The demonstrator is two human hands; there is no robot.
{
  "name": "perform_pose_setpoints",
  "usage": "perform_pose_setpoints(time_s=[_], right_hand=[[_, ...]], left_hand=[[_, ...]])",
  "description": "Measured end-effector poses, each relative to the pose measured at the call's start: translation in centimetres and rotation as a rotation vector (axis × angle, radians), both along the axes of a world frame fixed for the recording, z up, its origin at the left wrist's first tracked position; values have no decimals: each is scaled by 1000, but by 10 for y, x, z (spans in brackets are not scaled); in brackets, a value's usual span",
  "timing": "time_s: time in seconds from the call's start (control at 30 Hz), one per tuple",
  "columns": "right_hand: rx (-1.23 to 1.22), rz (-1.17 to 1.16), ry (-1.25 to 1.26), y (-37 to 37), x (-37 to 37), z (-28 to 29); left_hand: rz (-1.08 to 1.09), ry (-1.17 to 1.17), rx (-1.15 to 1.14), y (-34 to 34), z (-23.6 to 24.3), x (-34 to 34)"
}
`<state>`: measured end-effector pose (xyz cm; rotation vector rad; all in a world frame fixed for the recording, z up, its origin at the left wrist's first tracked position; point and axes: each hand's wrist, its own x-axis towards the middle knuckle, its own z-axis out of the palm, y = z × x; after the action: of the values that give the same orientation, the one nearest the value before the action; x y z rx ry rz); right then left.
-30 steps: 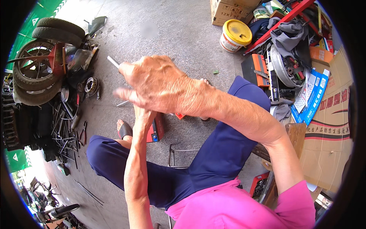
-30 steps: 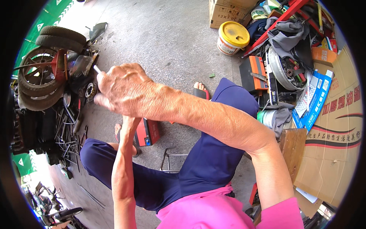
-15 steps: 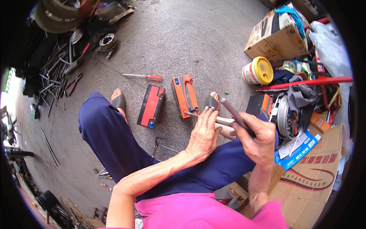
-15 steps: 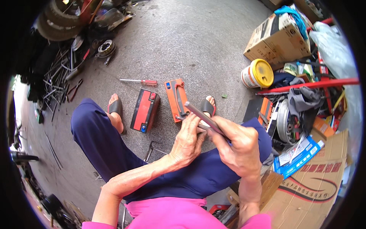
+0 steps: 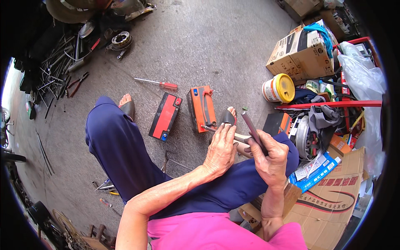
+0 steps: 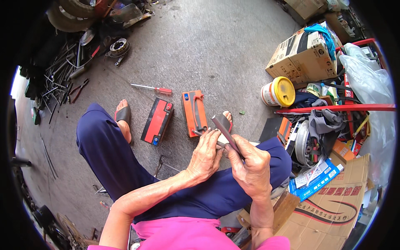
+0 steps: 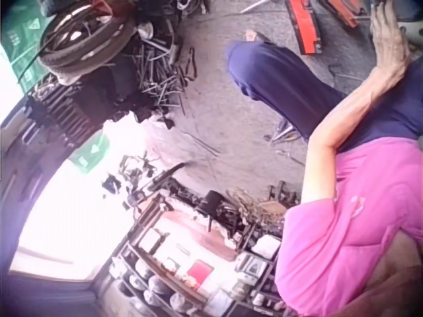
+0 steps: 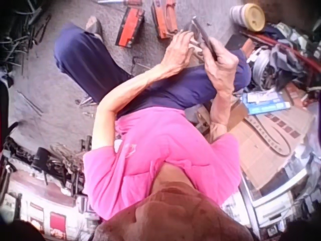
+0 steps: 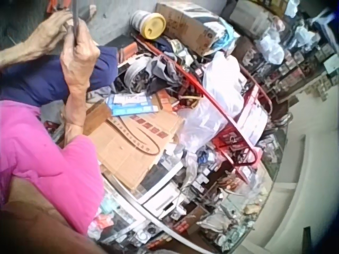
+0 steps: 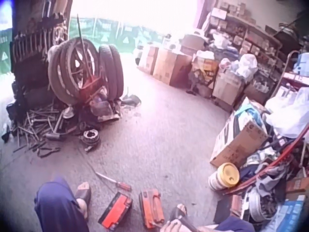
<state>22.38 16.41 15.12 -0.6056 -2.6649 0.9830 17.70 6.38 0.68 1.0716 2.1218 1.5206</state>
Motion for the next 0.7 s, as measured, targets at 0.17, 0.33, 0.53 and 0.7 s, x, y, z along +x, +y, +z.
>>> perform_pose_setpoints(time_s=[0.17,0.33,0.53,0.7], right_hand=[[82,111,-10,4,-4,6],[498,642,-139,12,-34,42],[707,755,-11,11,-44,53],[505,281,-13,5,-26,34]], left_hand=[[-1,42,3,-1,-6,-2],[75,-69,-27,-9,4,-16],[86,-98,71,-11,4,-32],[61,-18,23,-15,14,-27]])
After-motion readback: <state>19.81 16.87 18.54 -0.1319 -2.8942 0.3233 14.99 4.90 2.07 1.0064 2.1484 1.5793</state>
